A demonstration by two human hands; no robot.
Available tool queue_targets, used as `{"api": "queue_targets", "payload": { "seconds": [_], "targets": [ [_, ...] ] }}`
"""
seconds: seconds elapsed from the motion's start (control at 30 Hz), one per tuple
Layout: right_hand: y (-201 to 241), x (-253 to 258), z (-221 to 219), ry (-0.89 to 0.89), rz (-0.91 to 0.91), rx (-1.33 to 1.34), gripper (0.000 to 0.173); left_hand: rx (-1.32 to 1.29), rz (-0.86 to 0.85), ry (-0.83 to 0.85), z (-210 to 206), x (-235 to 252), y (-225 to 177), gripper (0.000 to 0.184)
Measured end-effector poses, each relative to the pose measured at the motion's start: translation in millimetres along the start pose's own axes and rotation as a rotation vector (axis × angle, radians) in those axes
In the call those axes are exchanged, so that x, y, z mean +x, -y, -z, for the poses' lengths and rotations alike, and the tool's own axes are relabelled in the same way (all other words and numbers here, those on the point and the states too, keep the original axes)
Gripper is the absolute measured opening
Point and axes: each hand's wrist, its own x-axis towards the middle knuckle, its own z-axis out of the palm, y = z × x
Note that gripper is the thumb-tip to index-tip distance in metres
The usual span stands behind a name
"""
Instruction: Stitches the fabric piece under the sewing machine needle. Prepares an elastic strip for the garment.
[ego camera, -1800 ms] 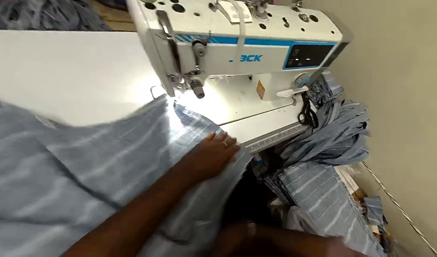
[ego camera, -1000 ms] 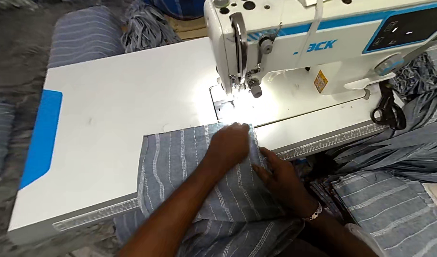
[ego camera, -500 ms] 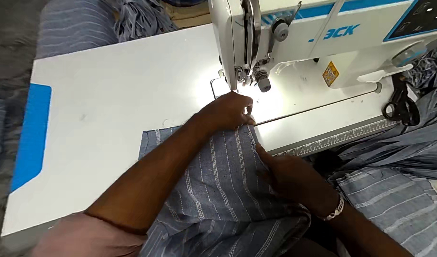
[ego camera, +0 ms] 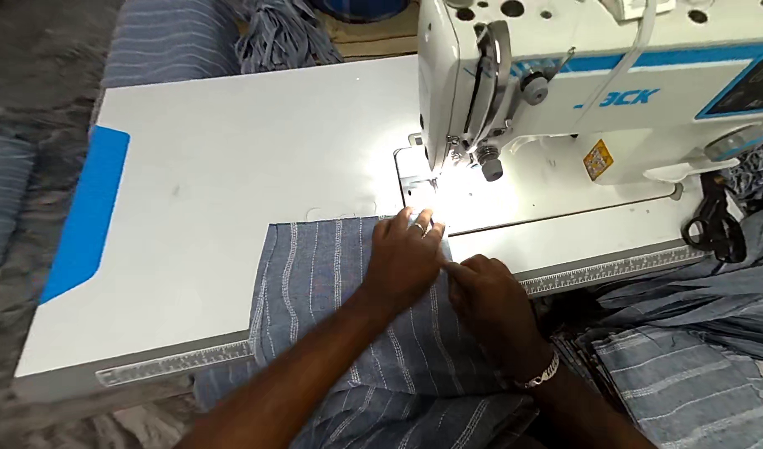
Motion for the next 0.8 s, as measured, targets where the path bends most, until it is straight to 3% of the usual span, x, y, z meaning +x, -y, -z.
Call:
{"api": "queue_targets", "payload": {
  "seconds": [0.07, 0.3, 0.43, 0.53, 0.6, 0.67, 0.73, 0.8],
  "targets": [
    [-1.4, 10.7, 5.2, 0.061, -0.012, -0.042, 0.028, -0.105, 0.107, 0.08, -3.4, 6.3, -2.5, 0.055],
    [-4.4, 45.8, 5.1, 0.102, -0.108, -0.146, 0.033, -0.154, 0.058, 0.104, -7.9, 53.5, 22.7, 0.056],
    [2.3, 21.6, 20.1, 0.271, -0.186, -0.11, 0.039, -0.223, 0.025, 0.14, -2.9, 53.5, 33.3, 0.053],
    [-7.1, -24.4, 47.4, 0.435, -0.226, 0.006, 0.043, -0.374, 0.215, 0.117, 46.3, 2.8, 44.6, 0.05],
    [-24.2, -52.5, 56.6, 0.642, -0.264, 0.193, 0.027, -0.452, 0.464, 0.075, 84.5, -74.2, 47.8, 0.06],
    [-38.8, -73.0, 56.6, 0.709, -0.167, 0.6, 0.021, -0.439, 0.64, 0.024, 80.5, -148.2, 57.4, 0.075],
    [-29.0, -73.8, 65.6, 0.573, 0.032, 1.137, 0.015, -0.309, 0.596, -0.057, 45.3, -186.3, 80.8, 0.085],
    [-9.6, -67.8, 85.7, 0.453, 0.265, 1.473, 0.025, -0.118, 0.49, -0.189, 15.6, -194.3, 112.6, 0.078]
  ]
}}
